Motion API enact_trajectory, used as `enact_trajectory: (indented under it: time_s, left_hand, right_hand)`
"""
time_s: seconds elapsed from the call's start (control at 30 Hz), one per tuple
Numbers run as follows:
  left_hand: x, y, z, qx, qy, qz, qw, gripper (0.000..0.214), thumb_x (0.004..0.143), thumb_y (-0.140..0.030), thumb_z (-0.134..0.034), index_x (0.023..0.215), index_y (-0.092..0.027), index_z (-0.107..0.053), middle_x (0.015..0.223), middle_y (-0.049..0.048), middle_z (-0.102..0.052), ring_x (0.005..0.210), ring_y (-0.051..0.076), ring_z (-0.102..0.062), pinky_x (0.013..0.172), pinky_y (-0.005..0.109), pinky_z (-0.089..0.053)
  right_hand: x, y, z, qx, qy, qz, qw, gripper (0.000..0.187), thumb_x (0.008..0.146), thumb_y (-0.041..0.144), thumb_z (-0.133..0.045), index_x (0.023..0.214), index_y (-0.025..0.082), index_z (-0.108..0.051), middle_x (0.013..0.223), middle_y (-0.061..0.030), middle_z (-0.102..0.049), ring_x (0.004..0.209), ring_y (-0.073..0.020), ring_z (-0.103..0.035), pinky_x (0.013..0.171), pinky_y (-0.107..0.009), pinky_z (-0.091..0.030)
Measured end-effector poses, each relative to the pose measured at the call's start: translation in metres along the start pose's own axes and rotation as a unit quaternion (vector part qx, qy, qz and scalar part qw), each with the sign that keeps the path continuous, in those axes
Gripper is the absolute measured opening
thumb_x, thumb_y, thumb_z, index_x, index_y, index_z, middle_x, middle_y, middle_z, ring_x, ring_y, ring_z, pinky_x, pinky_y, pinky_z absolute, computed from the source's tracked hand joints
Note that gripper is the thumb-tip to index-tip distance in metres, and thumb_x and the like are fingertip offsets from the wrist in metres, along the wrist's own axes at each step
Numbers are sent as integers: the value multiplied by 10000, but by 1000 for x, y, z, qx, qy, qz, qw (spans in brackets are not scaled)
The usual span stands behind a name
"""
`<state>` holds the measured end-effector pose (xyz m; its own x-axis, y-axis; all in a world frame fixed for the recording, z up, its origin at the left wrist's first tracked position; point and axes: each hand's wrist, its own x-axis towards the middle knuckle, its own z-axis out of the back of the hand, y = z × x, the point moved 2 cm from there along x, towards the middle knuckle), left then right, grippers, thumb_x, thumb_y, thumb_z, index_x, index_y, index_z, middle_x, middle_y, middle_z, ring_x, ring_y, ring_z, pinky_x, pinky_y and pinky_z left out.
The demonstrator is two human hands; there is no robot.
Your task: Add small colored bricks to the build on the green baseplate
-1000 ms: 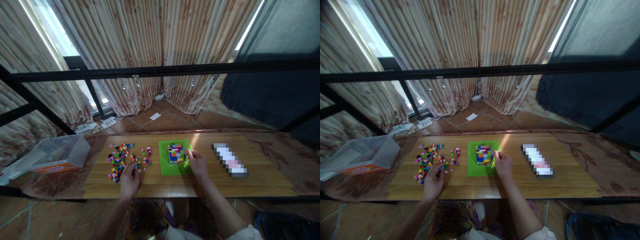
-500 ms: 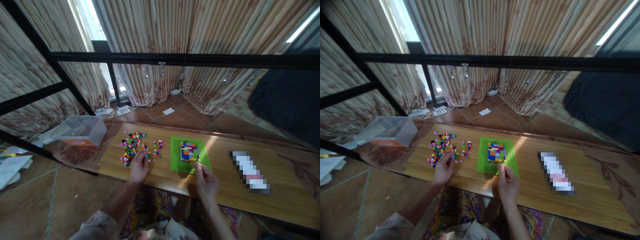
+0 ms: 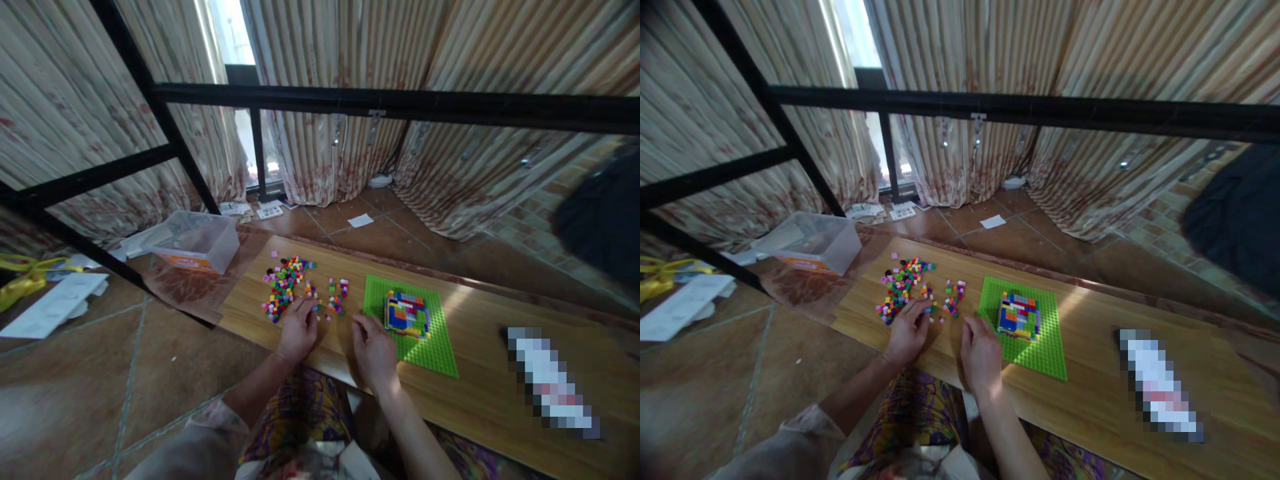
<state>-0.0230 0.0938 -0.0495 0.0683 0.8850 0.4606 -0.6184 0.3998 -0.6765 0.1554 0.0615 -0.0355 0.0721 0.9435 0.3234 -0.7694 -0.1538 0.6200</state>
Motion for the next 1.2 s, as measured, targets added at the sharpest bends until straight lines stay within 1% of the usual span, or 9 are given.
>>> enact_trajectory:
  time_s: [0.23,0.33,0.43,0.5,0.6,0.73,0.87,1.03,1.2]
  left_hand:
    - [-1,1,-2,-4,-6,-1,1000,247,838,-79,-502,1026,-189,-619,1094,86,-648,1057,202,-602,944,374,-505]
    - [-1,-1,-2,-7,-7,2,1000,257,829,-67,-502,1015,-197,-621,1078,76,-650,1041,199,-604,939,378,-508]
    - [0,-2,-1,-10,-3,3,1000,263,827,-60,-499,1016,-197,-621,1067,73,-651,1037,199,-603,940,382,-508]
    - [0,-2,-1,-14,-1,1,1000,266,830,-57,-492,1019,-193,-621,1078,78,-648,1048,199,-599,949,383,-504]
    - [0,-1,-1,-10,4,-2,1000,279,827,-51,-485,1023,-192,-625,1098,83,-642,1067,201,-594,961,387,-501]
    - [0,2,-1,1,8,-7,1000,283,821,-55,-487,1024,-195,-626,1096,80,-650,1082,210,-593,972,399,-496]
    - [1,3,-1,6,4,-13,1000,275,821,-70,-495,1030,-194,-624,1090,80,-656,1076,217,-598,968,409,-499]
    - [0,0,1,11,12,-14,1000,346,831,-95,-511,1152,-197,-590,1140,88,-634,1093,213,-590,962,391,-510]
    - [-2,-10,4,1,54,-81,995,349,885,-147,-493,1218,-222,-568,1194,83,-611,1139,199,-567,985,375,-499]
  right_hand:
    - [46,3,-7,-32,30,29,999,303,910,199,-413,995,186,-703,952,-73,-687,871,-182,-621,814,-295,-455]
    - [64,10,-18,-46,54,32,997,288,909,191,-431,998,195,-705,981,-61,-688,882,-166,-618,814,-270,-445]
    - [78,22,-32,-101,96,29,990,263,910,212,-458,1012,212,-701,991,-54,-683,898,-158,-609,817,-253,-431]
    - [84,30,-41,-146,112,19,983,239,905,256,-488,1008,211,-699,983,-65,-677,924,-178,-599,818,-269,-427]
    - [88,36,-52,-175,110,2,978,213,873,301,-547,974,193,-700,978,-97,-669,968,-220,-581,817,-310,-429]
    - [87,37,-56,-175,107,-1,979,191,858,245,-548,960,181,-697,956,-104,-671,977,-225,-580,823,-320,-434]
    - [79,37,-47,-154,108,16,982,231,875,194,-503,1025,193,-680,996,-85,-679,1015,-198,-585,881,-294,-430]
    - [53,33,-28,20,86,21,996,297,869,155,-477,1118,193,-636,1118,-77,-661,973,-171,-626,870,-285,-473]
    - [29,32,-22,117,97,0,988,336,846,115,-458,1114,204,-641,1067,-59,-693,962,-174,-648,872,-307,-495]
